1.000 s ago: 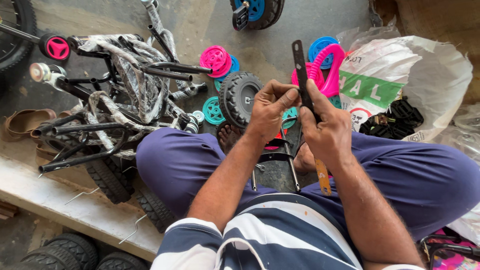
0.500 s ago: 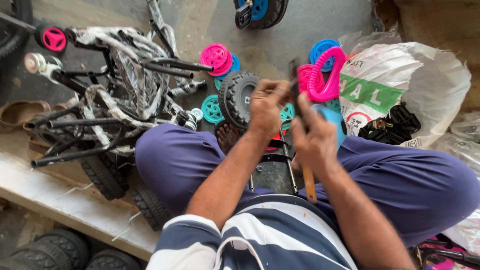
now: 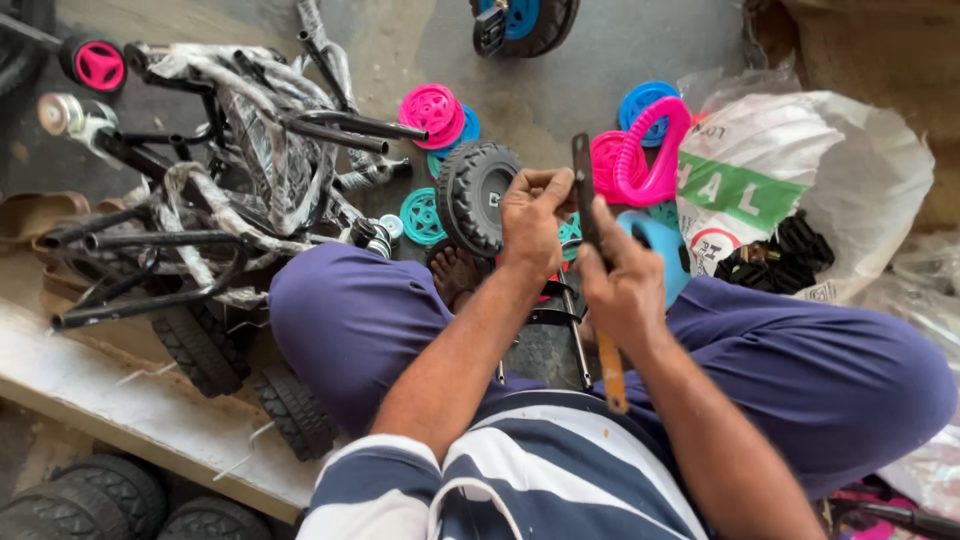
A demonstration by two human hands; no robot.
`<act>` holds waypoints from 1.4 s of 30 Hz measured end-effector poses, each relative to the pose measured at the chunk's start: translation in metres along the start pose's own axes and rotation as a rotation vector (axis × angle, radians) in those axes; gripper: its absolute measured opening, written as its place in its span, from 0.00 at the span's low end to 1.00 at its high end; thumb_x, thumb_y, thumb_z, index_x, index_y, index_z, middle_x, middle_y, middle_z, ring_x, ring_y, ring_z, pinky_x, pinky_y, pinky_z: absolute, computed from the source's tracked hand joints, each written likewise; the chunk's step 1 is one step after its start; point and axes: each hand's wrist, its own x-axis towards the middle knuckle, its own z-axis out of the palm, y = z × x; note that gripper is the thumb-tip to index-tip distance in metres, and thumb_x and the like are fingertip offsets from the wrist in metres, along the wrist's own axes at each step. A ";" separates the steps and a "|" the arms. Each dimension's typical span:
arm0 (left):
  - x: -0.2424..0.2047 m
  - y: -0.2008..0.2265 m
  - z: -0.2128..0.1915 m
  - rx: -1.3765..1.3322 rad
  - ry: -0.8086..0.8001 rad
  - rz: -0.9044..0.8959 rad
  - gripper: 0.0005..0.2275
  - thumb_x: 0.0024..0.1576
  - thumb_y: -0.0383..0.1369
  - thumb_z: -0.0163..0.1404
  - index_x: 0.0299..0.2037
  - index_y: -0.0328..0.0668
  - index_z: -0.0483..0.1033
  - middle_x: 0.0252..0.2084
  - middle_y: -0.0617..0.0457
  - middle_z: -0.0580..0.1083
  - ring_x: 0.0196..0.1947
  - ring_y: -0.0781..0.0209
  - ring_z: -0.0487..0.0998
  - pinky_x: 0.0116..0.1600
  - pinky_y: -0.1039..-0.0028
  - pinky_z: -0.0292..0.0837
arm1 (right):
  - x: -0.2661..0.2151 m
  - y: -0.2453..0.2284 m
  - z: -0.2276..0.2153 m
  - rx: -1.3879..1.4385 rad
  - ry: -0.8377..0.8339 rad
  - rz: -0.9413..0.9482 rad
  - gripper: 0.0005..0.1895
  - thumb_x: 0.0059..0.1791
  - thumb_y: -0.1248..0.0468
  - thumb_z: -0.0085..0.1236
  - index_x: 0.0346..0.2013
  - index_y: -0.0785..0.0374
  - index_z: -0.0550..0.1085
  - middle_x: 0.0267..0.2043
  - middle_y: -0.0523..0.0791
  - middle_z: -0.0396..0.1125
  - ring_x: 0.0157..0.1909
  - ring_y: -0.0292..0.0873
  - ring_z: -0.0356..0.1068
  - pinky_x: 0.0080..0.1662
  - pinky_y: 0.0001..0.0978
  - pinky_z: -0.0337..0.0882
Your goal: The person sits on the floor and uses a file to smooth the edges of a small metal rod. They then pick up a plastic wheel hub and attach it to a tire, completing the assembly of a wheel unit.
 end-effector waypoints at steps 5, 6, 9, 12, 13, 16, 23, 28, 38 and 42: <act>-0.001 -0.020 -0.009 0.040 0.012 -0.019 0.04 0.59 0.26 0.58 0.38 0.38 0.74 0.34 0.53 0.76 0.30 0.65 0.76 0.36 0.72 0.74 | -0.001 -0.001 0.002 0.344 -0.015 0.209 0.26 0.54 0.69 0.53 0.68 0.67 0.68 0.41 0.57 0.74 0.32 0.37 0.72 0.38 0.33 0.71; 0.002 -0.021 -0.009 0.006 0.048 0.000 0.04 0.59 0.26 0.58 0.38 0.38 0.75 0.34 0.53 0.76 0.30 0.65 0.76 0.36 0.72 0.73 | 0.000 -0.001 0.001 0.148 0.057 -0.008 0.25 0.53 0.70 0.53 0.66 0.65 0.68 0.42 0.58 0.73 0.37 0.43 0.73 0.42 0.36 0.72; 0.017 -0.016 -0.007 -0.047 0.086 0.094 0.05 0.57 0.27 0.59 0.38 0.39 0.75 0.34 0.53 0.76 0.31 0.66 0.76 0.38 0.73 0.75 | 0.011 -0.006 0.005 -0.197 0.143 -0.298 0.21 0.51 0.73 0.54 0.60 0.65 0.70 0.40 0.59 0.71 0.42 0.54 0.75 0.47 0.42 0.72; 0.004 -0.030 -0.015 0.042 0.049 0.047 0.05 0.56 0.27 0.59 0.39 0.40 0.76 0.35 0.56 0.76 0.33 0.67 0.76 0.40 0.75 0.75 | 0.003 -0.009 0.006 -0.082 0.059 0.049 0.20 0.53 0.71 0.56 0.60 0.71 0.73 0.37 0.60 0.71 0.35 0.53 0.76 0.39 0.40 0.73; 0.000 -0.031 -0.018 0.077 0.078 -0.017 0.05 0.57 0.28 0.59 0.39 0.39 0.76 0.35 0.56 0.76 0.32 0.67 0.75 0.38 0.76 0.73 | 0.002 -0.012 0.006 -0.041 0.058 0.027 0.20 0.53 0.71 0.55 0.61 0.72 0.72 0.39 0.60 0.72 0.38 0.53 0.77 0.39 0.40 0.73; 0.014 -0.023 -0.012 0.030 0.151 0.003 0.06 0.58 0.29 0.59 0.38 0.41 0.74 0.33 0.54 0.75 0.29 0.66 0.73 0.33 0.76 0.70 | 0.008 -0.029 0.003 -0.237 0.187 -0.334 0.19 0.52 0.71 0.53 0.58 0.71 0.70 0.42 0.59 0.72 0.45 0.57 0.76 0.45 0.46 0.72; 0.005 -0.038 -0.010 -0.036 0.129 -0.037 0.06 0.58 0.27 0.58 0.38 0.37 0.73 0.34 0.54 0.77 0.32 0.66 0.77 0.37 0.76 0.76 | -0.003 0.005 0.010 -0.160 0.041 -0.036 0.28 0.51 0.71 0.58 0.67 0.71 0.70 0.36 0.59 0.71 0.35 0.47 0.77 0.40 0.38 0.71; 0.014 -0.033 -0.017 -0.058 0.106 0.013 0.06 0.61 0.27 0.58 0.40 0.38 0.72 0.34 0.52 0.76 0.31 0.66 0.74 0.36 0.76 0.72 | -0.015 0.031 0.025 0.072 -0.002 0.189 0.28 0.49 0.70 0.57 0.65 0.67 0.70 0.33 0.52 0.74 0.30 0.35 0.70 0.35 0.31 0.71; 0.024 -0.006 -0.007 -0.164 0.057 -0.015 0.08 0.63 0.29 0.55 0.44 0.39 0.66 0.35 0.48 0.76 0.33 0.60 0.78 0.39 0.71 0.76 | -0.020 -0.007 -0.008 0.237 -0.249 0.494 0.30 0.48 0.70 0.55 0.67 0.63 0.68 0.24 0.46 0.71 0.20 0.34 0.63 0.24 0.33 0.63; 0.018 -0.001 -0.003 -0.284 0.032 -0.102 0.06 0.64 0.29 0.50 0.47 0.38 0.68 0.39 0.46 0.76 0.37 0.58 0.79 0.45 0.69 0.80 | -0.017 -0.007 -0.010 -0.009 -0.229 0.280 0.30 0.48 0.70 0.56 0.67 0.62 0.67 0.22 0.50 0.69 0.20 0.46 0.67 0.27 0.39 0.65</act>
